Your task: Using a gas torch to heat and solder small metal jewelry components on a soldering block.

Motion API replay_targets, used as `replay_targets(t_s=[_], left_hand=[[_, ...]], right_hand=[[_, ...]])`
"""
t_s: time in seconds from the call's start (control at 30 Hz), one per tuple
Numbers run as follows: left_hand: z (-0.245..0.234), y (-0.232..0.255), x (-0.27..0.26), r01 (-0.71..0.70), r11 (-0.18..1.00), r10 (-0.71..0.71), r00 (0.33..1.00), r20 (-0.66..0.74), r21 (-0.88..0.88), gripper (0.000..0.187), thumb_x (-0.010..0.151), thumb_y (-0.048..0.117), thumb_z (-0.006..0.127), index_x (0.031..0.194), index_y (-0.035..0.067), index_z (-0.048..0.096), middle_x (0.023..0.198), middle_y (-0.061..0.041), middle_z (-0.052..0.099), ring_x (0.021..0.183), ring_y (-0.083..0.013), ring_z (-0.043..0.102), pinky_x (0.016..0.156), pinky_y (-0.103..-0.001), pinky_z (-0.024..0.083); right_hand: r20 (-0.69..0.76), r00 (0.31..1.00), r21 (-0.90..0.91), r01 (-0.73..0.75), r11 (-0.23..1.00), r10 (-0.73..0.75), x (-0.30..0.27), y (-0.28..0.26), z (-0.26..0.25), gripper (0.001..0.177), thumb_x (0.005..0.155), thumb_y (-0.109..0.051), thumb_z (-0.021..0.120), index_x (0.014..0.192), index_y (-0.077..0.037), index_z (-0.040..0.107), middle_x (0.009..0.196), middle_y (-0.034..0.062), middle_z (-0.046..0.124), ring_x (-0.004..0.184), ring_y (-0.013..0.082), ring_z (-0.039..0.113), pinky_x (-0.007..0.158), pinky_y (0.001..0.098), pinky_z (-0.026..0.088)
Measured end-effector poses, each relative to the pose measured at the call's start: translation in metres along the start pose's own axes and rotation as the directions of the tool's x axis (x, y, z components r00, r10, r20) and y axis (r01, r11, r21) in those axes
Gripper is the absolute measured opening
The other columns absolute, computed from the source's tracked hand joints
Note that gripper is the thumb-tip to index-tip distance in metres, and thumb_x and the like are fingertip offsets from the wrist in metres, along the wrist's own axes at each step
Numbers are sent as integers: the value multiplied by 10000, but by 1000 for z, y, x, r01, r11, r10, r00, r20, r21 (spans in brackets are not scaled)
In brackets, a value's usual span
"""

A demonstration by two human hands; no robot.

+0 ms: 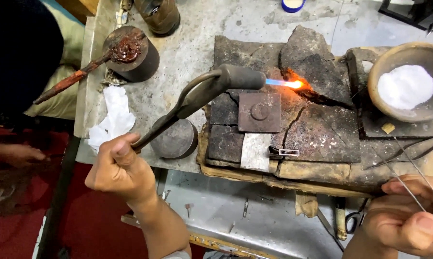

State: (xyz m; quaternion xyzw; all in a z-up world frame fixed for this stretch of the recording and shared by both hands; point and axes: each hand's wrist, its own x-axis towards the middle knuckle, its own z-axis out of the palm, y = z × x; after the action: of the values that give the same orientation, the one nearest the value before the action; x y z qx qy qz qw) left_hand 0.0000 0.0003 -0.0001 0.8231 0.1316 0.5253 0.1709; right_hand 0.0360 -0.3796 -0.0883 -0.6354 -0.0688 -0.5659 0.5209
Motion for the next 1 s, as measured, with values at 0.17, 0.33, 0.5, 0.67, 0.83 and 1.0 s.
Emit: replay_targets(t_s=[0.17,0.33,0.5,0.67,0.83,1.0], left_hand=[[-1,-1,1,9,1000,-9,1000,-19,-3,649,1148,352,406,769,-84,702,700,-140,713,486,-190,554,484,-277,364],[-3,-4,0,14,999,-14,1000,-24,-29,637,1144,352,407,791,-76,720,698,-133,709,499,-188,565,489,-279,361],[-5,-3,2,9,1000,-10,1000,-23,-24,634,1147,334,399,781,-84,706,706,-141,715,480,-177,531,479,-278,341],[-6,-2,2,30,999,-31,999,-25,-21,640,1143,347,404,785,-81,718,701,-135,708,479,-176,523,478,-284,329],[-6,-2,2,30,999,-31,999,-28,-30,645,1143,347,403,781,-85,716,703,-138,707,483,-180,521,480,-288,335],[-7,-2,3,31,999,-31,999,-34,-9,653,1144,363,400,779,-73,720,701,-134,707,528,-207,590,508,-298,379]], right_hand=[[-42,997,-6,-67,998,66,-4,-2,2,557,1094,-395,435,958,145,445,672,291,425,575,385,444,629,510,416],[-124,991,67,-33,997,41,-16,16,-15,488,1058,-318,483,781,73,395,613,324,428,537,439,472,580,569,452],[-82,995,55,-55,997,59,-21,32,-30,570,1057,-399,454,745,77,468,663,315,490,592,439,500,654,549,458],[-118,990,-11,-81,997,79,-20,23,-22,604,1048,-403,442,739,110,521,663,309,519,614,438,534,669,530,461],[-90,993,-27,-81,996,78,-16,5,-13,591,1076,-442,432,761,58,461,687,292,498,648,421,520,726,535,466],[-76,988,14,-133,991,133,-24,30,-34,523,1052,-324,414,725,79,475,686,316,506,647,437,518,731,536,460]])
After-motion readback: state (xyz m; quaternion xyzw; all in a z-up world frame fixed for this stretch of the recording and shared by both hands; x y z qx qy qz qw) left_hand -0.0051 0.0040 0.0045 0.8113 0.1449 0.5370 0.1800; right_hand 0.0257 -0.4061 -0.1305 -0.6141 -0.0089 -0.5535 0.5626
